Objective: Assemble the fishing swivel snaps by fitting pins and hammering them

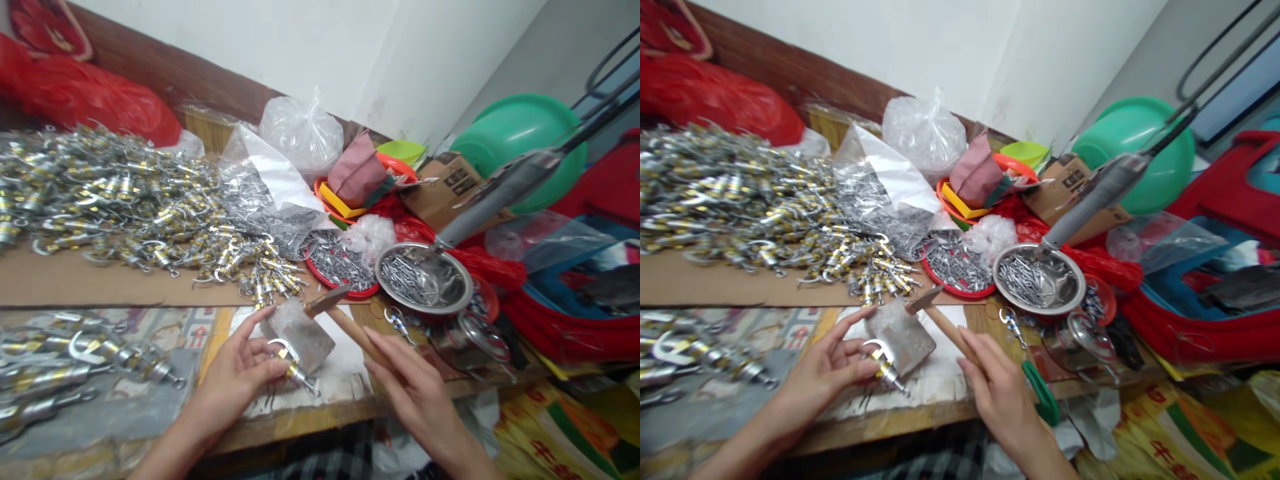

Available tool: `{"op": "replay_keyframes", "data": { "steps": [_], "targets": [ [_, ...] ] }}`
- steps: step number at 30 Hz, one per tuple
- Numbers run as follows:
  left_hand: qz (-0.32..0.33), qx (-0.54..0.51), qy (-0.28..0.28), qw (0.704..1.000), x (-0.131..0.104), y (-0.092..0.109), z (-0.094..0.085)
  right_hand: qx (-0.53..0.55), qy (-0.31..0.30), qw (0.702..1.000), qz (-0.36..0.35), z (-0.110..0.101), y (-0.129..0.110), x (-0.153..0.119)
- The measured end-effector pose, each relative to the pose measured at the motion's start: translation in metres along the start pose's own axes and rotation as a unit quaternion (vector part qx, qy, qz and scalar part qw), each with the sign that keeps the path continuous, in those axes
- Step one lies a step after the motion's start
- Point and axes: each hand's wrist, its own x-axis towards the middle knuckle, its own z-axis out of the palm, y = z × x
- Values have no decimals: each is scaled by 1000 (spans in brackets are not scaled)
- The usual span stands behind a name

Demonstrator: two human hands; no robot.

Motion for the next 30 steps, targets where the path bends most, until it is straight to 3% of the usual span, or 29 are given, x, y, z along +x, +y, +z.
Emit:
{"op": "replay_keyframes", "data": {
  "steps": [5,9,14,17,22,24,27,30],
  "targets": [
    [1,-7,14,1000,0,1,1,17,40,992,-118,-14,-17,-10],
    [-6,-3,13,1000,-2,4,3,-25,-46,992,-116,-7,-18,-18],
    [2,-5,12,1000,-3,5,5,-6,25,994,-103,-3,-19,-26],
    [0,-7,8,1000,-3,4,5,19,-28,997,-71,4,-16,-28],
    [8,54,21,998,-4,6,3,93,24,990,105,16,10,-17],
    [12,135,41,990,-5,7,1,112,-2,981,157,18,22,-9],
    [42,244,76,966,-6,8,-2,118,-77,978,154,20,32,6],
    [121,280,83,949,-4,8,-3,22,-65,992,102,23,39,33]
  ]
}}
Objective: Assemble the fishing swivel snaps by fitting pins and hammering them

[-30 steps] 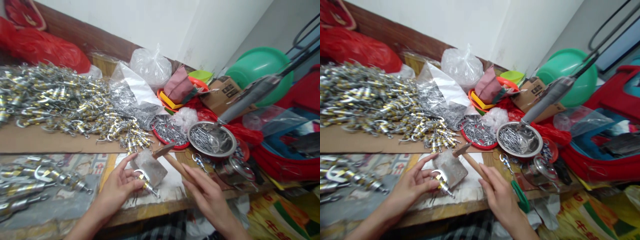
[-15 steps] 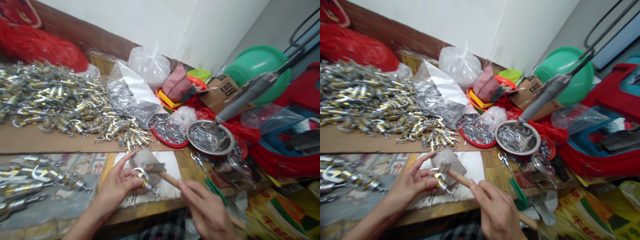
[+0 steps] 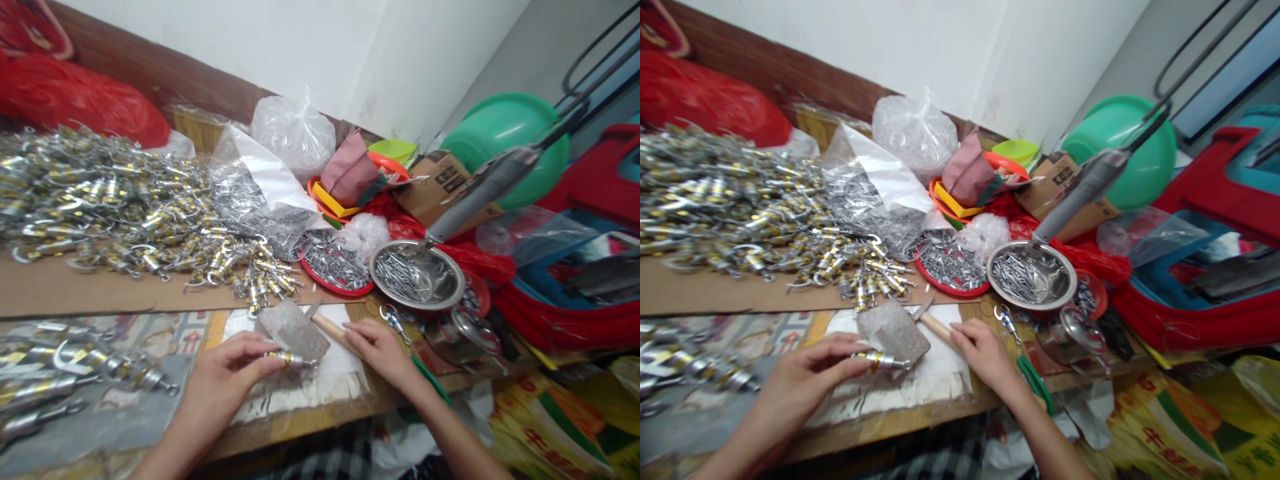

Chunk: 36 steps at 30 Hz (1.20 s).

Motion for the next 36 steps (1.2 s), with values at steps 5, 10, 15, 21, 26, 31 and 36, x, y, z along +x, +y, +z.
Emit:
{"op": "replay_keyframes", "data": {
  "steps": [5,10,15,21,26,31,36],
  "targets": [
    [84,48,34,995,4,0,7,-119,88,989,18,0,12,77],
    [91,49,12,995,1,3,8,-182,66,979,56,11,20,123],
    [85,51,-21,995,-2,6,3,-192,79,977,54,14,22,120],
    [91,45,-49,994,1,7,2,-150,123,981,22,2,24,101],
    [83,29,-2,996,0,6,5,-73,166,983,15,1,19,100],
    [51,-47,1,998,-3,4,9,46,167,985,6,11,-24,79],
    [57,-91,-1,994,-3,1,12,285,18,956,-64,19,-84,24]
  ]
}}
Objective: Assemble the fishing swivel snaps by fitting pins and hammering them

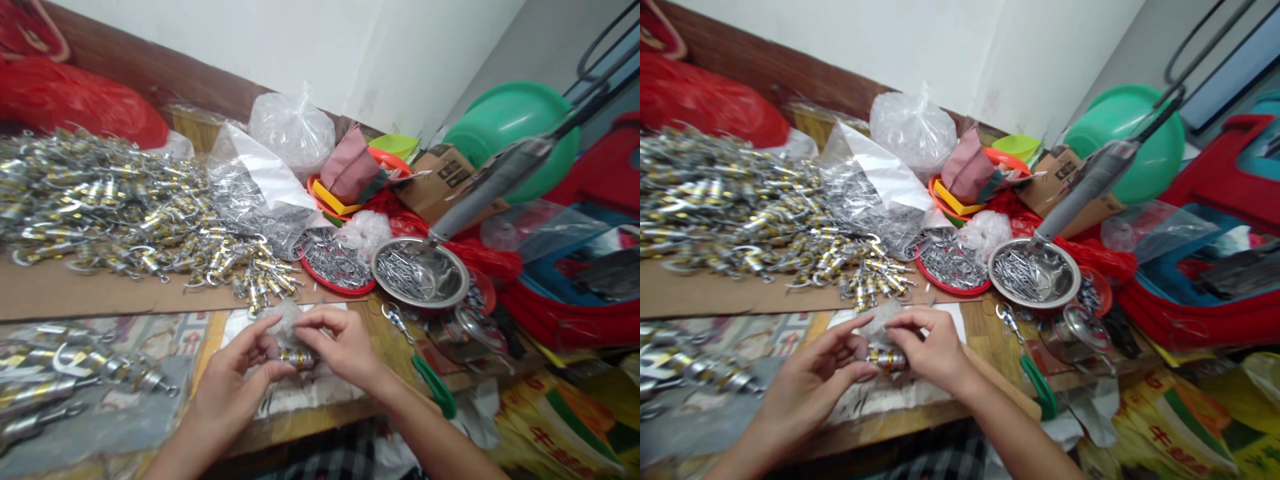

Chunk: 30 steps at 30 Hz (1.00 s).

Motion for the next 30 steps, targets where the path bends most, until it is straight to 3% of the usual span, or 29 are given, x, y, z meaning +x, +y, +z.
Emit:
{"op": "replay_keyframes", "data": {
  "steps": [2,6,11,13,16,19,21,25,28,30],
  "targets": [
    [6,-3,-6,1000,1,0,0,54,-21,998,14,6,-9,-13],
    [15,27,-14,999,1,2,-1,123,-4,989,82,6,-9,-22],
    [52,111,-33,992,-1,4,-4,127,4,991,47,7,-7,-28],
    [45,105,-54,992,-2,5,-6,100,9,995,5,8,-6,-33],
    [9,63,-59,996,-2,10,-9,2,46,989,-139,6,-2,-40],
    [-9,71,-63,995,-2,16,-11,-113,43,947,-297,0,4,-42],
    [-2,107,-76,991,-2,19,-11,-167,27,919,-356,-4,6,-42],
    [67,179,-84,978,-3,21,-11,-205,9,894,-398,-10,4,-38],
    [121,192,-56,972,-4,20,-11,-201,14,899,-388,-9,3,-37],
    [113,182,-55,975,-5,19,-12,-186,20,913,-363,-6,4,-38]
  ]
}}
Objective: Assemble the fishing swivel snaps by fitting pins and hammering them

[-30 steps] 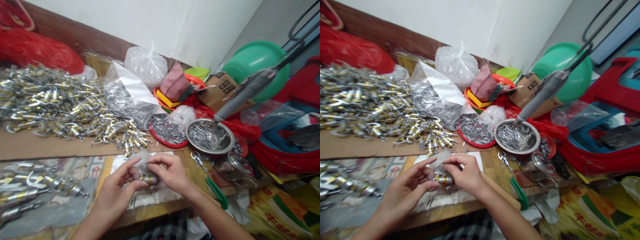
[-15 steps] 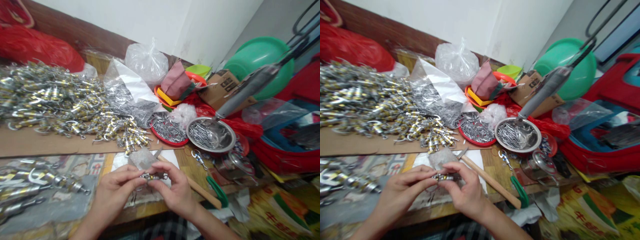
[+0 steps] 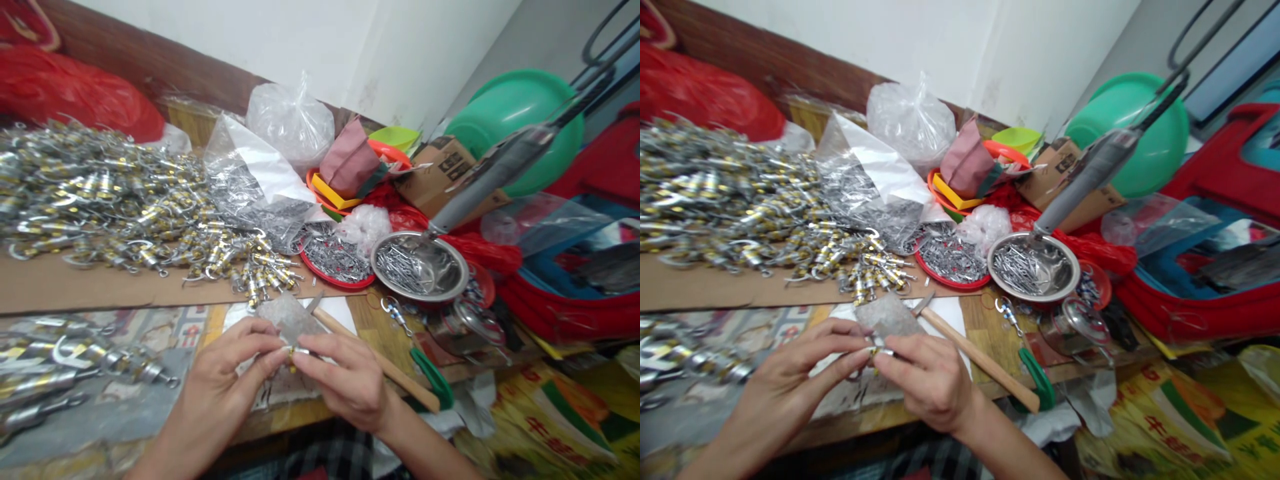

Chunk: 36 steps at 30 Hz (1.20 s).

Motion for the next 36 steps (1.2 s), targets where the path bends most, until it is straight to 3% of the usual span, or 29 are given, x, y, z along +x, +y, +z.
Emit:
{"op": "replay_keyframes", "data": {
  "steps": [4,6,8,10,13,14,15,18,22,29,36],
  "targets": [
    [-121,-116,-15,986,-3,-2,4,79,35,991,102,7,-7,1],
    [-180,-188,12,966,-5,-3,8,116,49,980,155,8,-11,4],
    [-215,-228,33,949,-5,-4,12,137,18,971,195,5,-10,9],
    [-232,-241,39,942,-5,-5,14,138,-57,965,214,-1,0,15],
    [-245,-269,21,931,-5,-5,15,-33,-149,950,271,-15,37,23],
    [-246,-282,15,927,-5,-5,15,-137,-159,929,305,-19,54,25],
    [-246,-295,11,923,-5,-4,15,-253,-186,884,345,-23,72,27],
    [-239,-320,10,917,-5,-3,16,-337,-229,826,390,-27,118,31],
    [-240,-323,-18,915,-1,-11,16,-353,-291,798,391,-17,147,36],
    [-250,-338,-32,907,5,-28,12,-338,-327,797,379,-15,150,37],
    [-240,-343,-27,908,3,-25,12,-293,-268,840,370,-24,155,24]
  ]
}}
